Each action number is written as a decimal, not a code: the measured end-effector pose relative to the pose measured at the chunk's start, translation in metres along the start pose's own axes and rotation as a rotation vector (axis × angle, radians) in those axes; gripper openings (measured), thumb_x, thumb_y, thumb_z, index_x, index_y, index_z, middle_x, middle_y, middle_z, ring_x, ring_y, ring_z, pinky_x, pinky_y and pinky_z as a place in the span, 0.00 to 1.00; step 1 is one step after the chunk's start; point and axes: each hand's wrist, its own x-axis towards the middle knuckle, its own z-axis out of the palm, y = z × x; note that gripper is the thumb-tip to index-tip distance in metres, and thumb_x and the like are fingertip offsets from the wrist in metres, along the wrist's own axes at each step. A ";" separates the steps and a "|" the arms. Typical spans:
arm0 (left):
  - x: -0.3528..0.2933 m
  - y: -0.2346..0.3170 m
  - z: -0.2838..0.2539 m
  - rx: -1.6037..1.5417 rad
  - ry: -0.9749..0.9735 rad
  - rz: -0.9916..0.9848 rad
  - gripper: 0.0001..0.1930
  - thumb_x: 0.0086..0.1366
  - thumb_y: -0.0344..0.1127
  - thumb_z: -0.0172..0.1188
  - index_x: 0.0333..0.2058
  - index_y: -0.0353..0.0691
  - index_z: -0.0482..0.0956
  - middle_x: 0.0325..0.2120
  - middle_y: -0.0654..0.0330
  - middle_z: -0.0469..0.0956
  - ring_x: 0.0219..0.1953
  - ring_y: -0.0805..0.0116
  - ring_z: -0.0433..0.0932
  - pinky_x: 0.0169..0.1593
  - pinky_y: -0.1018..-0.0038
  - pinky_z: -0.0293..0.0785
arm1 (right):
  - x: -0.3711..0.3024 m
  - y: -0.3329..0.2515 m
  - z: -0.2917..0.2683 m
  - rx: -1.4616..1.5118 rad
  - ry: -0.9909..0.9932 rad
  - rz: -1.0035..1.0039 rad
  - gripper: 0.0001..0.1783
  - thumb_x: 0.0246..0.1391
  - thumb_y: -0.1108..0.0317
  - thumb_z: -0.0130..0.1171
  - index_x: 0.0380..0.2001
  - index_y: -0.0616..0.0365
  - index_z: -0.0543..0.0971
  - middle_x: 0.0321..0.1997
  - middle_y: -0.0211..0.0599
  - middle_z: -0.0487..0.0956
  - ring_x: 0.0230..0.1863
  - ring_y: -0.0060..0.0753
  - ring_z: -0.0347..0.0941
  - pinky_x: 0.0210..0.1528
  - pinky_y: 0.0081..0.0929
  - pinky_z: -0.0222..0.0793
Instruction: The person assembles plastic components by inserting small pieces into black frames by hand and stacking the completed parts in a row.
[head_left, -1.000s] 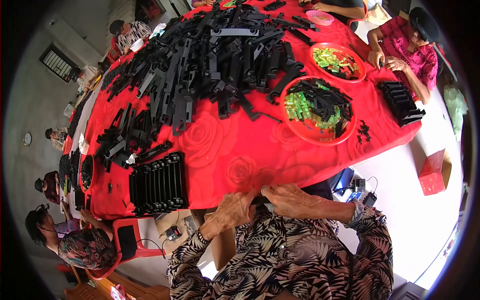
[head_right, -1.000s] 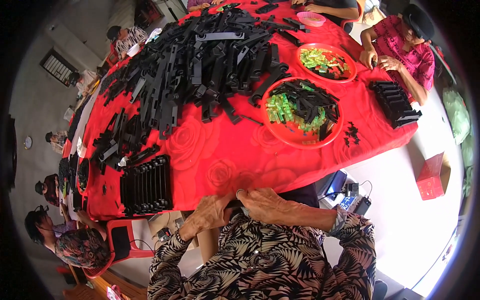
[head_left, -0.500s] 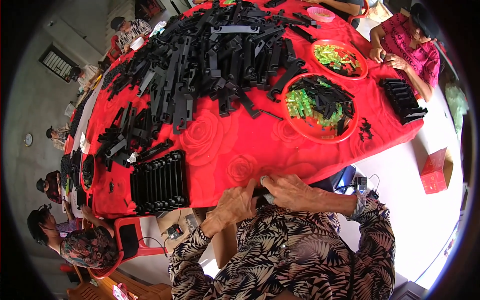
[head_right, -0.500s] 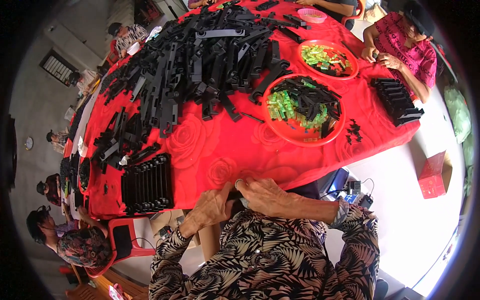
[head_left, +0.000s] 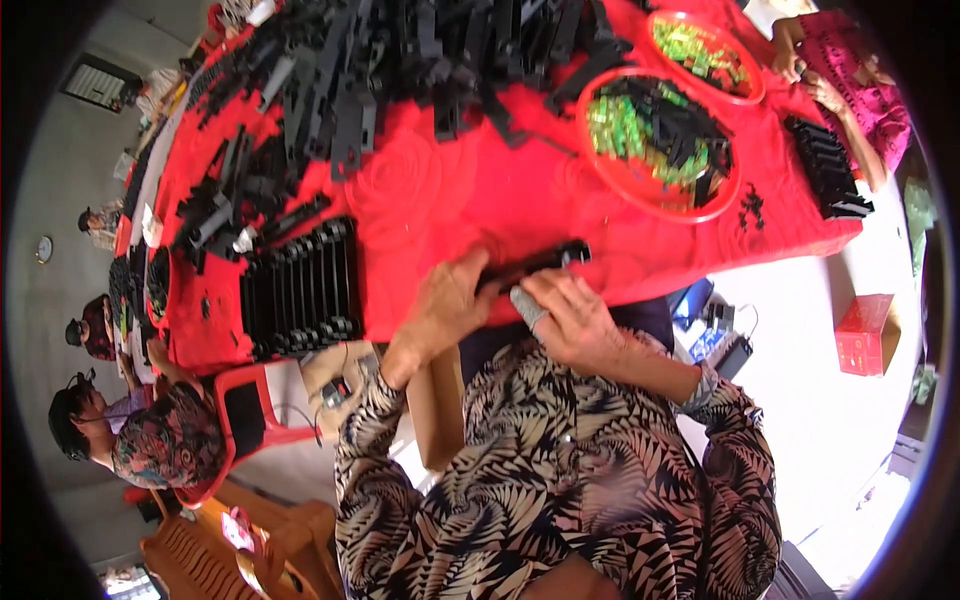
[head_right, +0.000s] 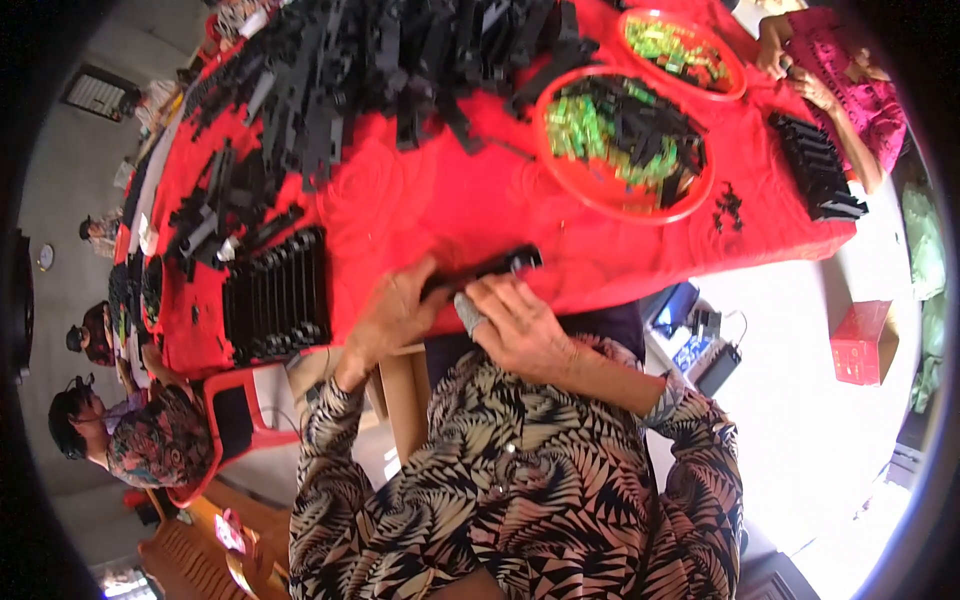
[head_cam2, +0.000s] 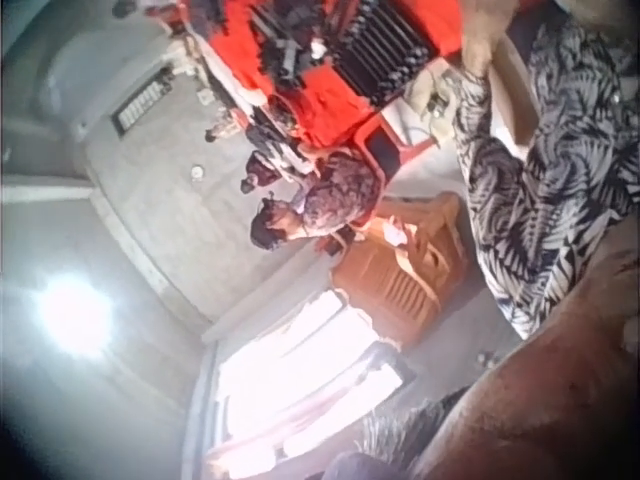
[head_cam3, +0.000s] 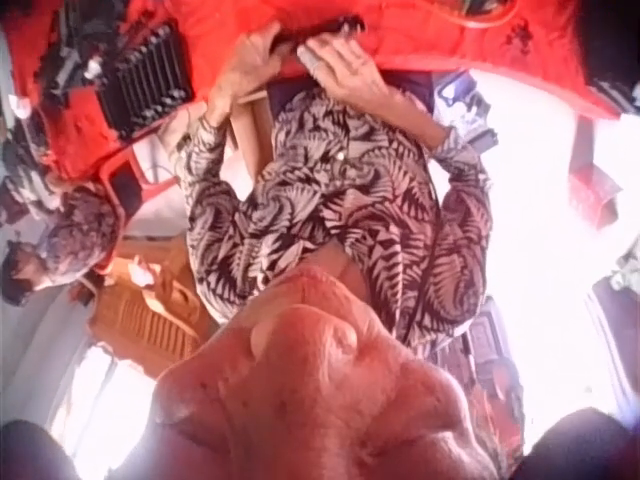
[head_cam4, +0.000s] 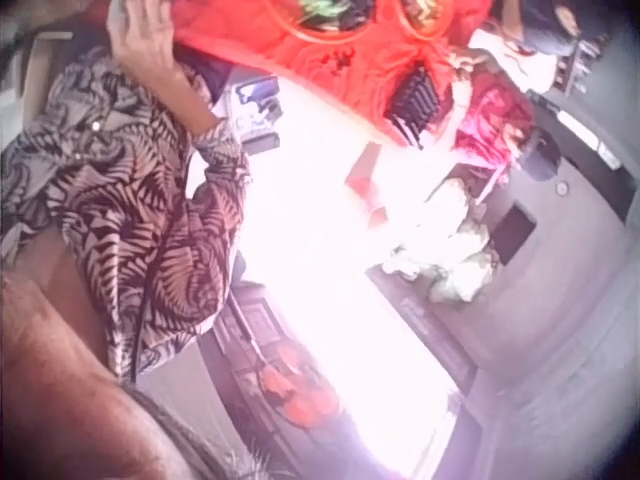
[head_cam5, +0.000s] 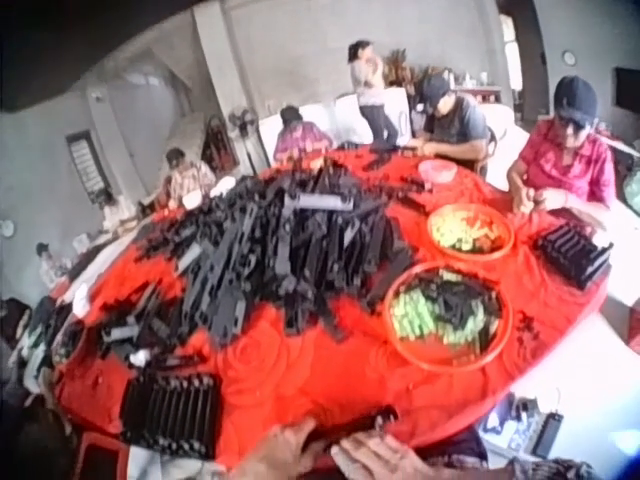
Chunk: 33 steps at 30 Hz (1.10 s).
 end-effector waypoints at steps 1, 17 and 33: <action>0.003 0.005 -0.006 -0.048 0.005 0.013 0.12 0.60 0.32 0.59 0.40 0.35 0.71 0.31 0.39 0.77 0.38 0.36 0.76 0.39 0.52 0.71 | -0.006 0.001 0.003 0.009 0.009 0.028 0.24 0.41 0.67 0.55 0.43 0.71 0.76 0.52 0.54 0.73 0.53 0.53 0.70 0.52 0.47 0.69; -0.005 0.001 -0.004 -0.217 -0.026 0.158 0.19 0.59 0.23 0.59 0.50 0.32 0.73 0.40 0.43 0.78 0.43 0.46 0.78 0.47 0.63 0.73 | -0.010 0.001 0.007 0.114 0.054 0.073 0.23 0.37 0.78 0.58 0.43 0.71 0.78 0.50 0.52 0.75 0.51 0.50 0.73 0.49 0.43 0.74; -0.009 0.027 0.005 0.097 0.031 0.092 0.17 0.59 0.20 0.53 0.49 0.35 0.75 0.38 0.41 0.77 0.39 0.38 0.78 0.39 0.54 0.76 | 0.013 0.009 0.001 0.187 -0.058 0.073 0.14 0.39 0.70 0.58 0.33 0.65 0.75 0.44 0.48 0.75 0.45 0.45 0.73 0.50 0.38 0.71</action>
